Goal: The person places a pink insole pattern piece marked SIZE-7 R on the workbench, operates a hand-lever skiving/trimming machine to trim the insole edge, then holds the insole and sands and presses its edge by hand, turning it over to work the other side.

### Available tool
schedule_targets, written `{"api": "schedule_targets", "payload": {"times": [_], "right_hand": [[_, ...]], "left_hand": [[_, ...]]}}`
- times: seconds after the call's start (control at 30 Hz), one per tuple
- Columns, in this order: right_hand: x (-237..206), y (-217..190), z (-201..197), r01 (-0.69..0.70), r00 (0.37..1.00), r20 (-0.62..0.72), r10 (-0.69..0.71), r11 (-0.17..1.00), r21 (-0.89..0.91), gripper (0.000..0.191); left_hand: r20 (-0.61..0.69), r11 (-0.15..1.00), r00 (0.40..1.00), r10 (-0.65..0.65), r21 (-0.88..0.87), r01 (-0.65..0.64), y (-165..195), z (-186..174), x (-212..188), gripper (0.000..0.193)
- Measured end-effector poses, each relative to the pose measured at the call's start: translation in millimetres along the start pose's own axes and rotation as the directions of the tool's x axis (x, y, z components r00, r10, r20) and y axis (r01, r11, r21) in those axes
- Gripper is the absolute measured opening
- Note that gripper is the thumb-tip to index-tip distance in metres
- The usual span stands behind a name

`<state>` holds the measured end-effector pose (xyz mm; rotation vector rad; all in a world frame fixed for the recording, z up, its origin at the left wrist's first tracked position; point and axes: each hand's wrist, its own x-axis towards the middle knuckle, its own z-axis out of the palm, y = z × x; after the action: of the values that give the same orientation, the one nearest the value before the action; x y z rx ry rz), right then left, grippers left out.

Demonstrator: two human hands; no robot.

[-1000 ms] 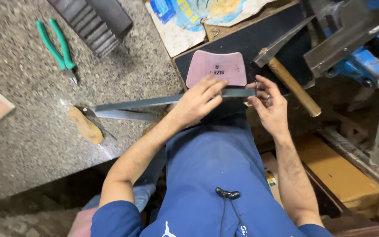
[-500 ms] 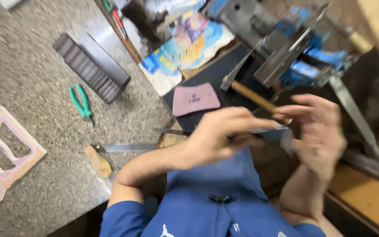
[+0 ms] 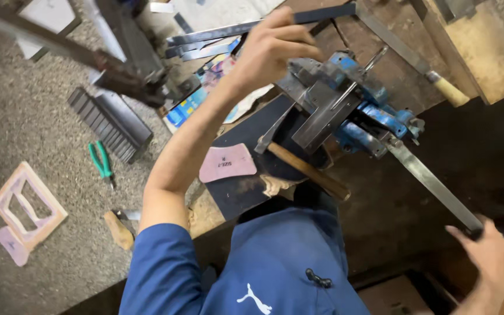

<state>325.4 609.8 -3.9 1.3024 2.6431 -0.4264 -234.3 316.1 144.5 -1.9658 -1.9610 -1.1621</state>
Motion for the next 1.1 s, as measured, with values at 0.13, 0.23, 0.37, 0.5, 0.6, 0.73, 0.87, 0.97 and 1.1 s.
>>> {"api": "schedule_targets", "payload": {"times": [0.13, 0.23, 0.37, 0.5, 0.6, 0.73, 0.87, 0.97, 1.1], "right_hand": [[1, 34, 6, -0.192, 0.946, 0.258, 0.198, 0.980, -0.052, 0.052], [2, 49, -2, -0.200, 0.932, 0.292, 0.215, 0.976, -0.082, 0.050], [4, 55, -6, -0.200, 0.925, 0.310, 0.218, 0.976, -0.090, 0.048], [5, 60, -6, -0.201, 0.922, 0.317, 0.222, 0.975, -0.098, 0.046], [7, 63, -5, -0.200, 0.920, 0.322, 0.221, 0.975, -0.097, 0.044], [9, 66, -4, -0.206, 0.917, 0.329, 0.226, 0.974, -0.093, 0.042], [9, 64, -2, -0.208, 0.916, 0.332, 0.227, 0.974, -0.092, 0.039], [10, 60, -2, -0.205, 0.916, 0.333, 0.223, 0.975, -0.088, 0.038], [11, 59, -5, -0.195, 0.921, 0.326, 0.212, 0.977, -0.085, 0.036]], "left_hand": [[0.085, 0.989, 0.995, -0.057, 0.144, 0.044, -52, 19, -39, 0.039], [0.154, 0.976, 0.972, -0.176, 0.154, 0.153, -73, 34, -66, 0.043], [0.206, 0.953, 0.933, -0.294, 0.138, 0.269, -87, 50, -91, 0.045], [0.220, 0.917, 0.892, -0.394, 0.163, 0.365, -96, 60, -103, 0.051], [0.260, 0.885, 0.846, -0.466, 0.153, 0.440, -101, 66, -110, 0.051], [0.277, 0.908, 0.865, -0.419, 0.133, 0.397, -108, 74, -116, 0.051], [0.308, 0.909, 0.855, -0.417, 0.132, 0.396, -112, 76, -116, 0.050], [0.312, 0.905, 0.850, -0.425, 0.149, 0.398, -113, 76, -116, 0.049], [0.292, 0.930, 0.883, -0.367, 0.112, 0.350, -112, 77, -116, 0.044]]}}
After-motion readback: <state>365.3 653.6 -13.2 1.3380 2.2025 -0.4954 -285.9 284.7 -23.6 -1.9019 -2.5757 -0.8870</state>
